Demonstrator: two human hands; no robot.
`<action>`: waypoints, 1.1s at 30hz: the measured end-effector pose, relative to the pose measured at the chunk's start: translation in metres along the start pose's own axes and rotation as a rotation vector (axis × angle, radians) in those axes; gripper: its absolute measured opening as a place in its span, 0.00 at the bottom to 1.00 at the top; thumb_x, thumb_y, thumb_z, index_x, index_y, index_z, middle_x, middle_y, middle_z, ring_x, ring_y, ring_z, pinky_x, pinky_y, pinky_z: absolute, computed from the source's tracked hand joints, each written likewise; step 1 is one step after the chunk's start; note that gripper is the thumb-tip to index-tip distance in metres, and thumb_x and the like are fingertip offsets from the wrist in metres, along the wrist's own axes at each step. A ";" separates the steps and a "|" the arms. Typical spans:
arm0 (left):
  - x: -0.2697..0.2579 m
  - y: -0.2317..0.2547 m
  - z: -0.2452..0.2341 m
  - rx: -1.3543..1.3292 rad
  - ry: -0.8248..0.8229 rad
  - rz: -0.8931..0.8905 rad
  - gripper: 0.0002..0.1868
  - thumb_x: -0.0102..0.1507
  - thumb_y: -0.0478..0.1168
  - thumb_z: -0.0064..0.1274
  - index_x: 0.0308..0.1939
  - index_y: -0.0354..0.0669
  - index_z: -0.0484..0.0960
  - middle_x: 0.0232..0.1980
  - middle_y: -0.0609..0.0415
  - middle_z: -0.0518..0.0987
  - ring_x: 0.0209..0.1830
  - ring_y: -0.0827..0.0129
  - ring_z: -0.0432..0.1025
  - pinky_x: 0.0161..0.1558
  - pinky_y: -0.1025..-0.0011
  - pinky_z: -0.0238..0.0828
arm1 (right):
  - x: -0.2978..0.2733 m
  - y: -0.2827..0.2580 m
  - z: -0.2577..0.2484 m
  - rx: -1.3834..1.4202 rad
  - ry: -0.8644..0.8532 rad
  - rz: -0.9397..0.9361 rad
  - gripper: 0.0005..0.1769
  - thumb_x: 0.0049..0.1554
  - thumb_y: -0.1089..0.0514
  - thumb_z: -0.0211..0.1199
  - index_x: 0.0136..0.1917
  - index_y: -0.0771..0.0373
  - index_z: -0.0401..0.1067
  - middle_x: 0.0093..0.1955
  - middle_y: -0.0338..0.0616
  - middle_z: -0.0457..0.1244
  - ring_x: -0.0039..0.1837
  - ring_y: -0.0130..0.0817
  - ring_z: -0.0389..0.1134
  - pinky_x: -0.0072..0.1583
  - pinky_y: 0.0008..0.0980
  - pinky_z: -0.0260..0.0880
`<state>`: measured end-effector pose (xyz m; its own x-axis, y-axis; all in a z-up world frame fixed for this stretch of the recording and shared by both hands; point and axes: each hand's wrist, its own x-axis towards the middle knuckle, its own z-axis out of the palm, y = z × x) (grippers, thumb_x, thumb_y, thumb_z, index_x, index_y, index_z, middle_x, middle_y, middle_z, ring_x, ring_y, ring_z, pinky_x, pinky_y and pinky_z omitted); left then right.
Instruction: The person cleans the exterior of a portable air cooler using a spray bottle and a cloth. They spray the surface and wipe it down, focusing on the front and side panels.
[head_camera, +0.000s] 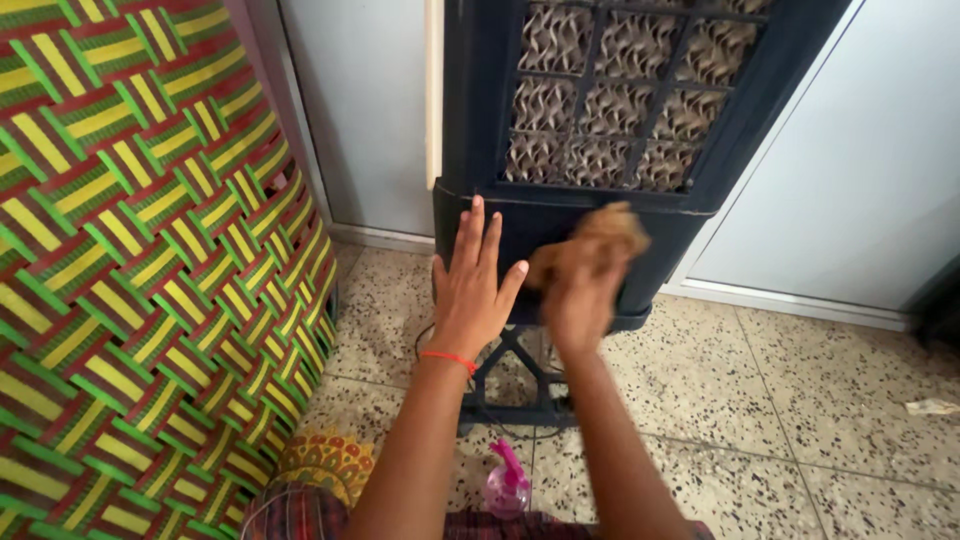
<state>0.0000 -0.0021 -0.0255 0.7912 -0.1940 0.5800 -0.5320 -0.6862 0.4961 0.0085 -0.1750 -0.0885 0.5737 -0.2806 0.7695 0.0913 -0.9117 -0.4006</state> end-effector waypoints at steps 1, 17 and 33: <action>-0.001 0.000 0.000 -0.002 0.001 -0.002 0.39 0.69 0.57 0.46 0.80 0.49 0.54 0.86 0.56 0.39 0.85 0.57 0.41 0.69 0.29 0.47 | 0.008 0.013 -0.012 -0.025 0.193 -0.106 0.50 0.56 0.64 0.62 0.85 0.52 0.44 0.84 0.67 0.35 0.81 0.70 0.46 0.66 0.56 0.70; 0.001 0.000 0.005 0.019 -0.021 -0.006 0.38 0.69 0.57 0.45 0.79 0.47 0.55 0.86 0.55 0.36 0.85 0.56 0.39 0.69 0.28 0.46 | -0.009 -0.027 0.002 0.001 -0.292 -0.465 0.45 0.50 0.67 0.63 0.79 0.58 0.53 0.83 0.49 0.44 0.70 0.62 0.59 0.53 0.45 0.76; -0.006 -0.006 0.007 -0.028 -0.080 -0.054 0.40 0.69 0.60 0.42 0.80 0.50 0.51 0.86 0.56 0.38 0.85 0.58 0.40 0.69 0.29 0.47 | 0.010 0.037 -0.050 -0.087 0.030 -0.056 0.49 0.49 0.66 0.67 0.81 0.59 0.54 0.83 0.63 0.43 0.71 0.67 0.57 0.65 0.54 0.70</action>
<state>0.0007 -0.0015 -0.0363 0.8399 -0.2135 0.4990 -0.4953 -0.6777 0.5436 -0.0230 -0.2263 -0.0705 0.5453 -0.2363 0.8042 0.0505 -0.9484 -0.3130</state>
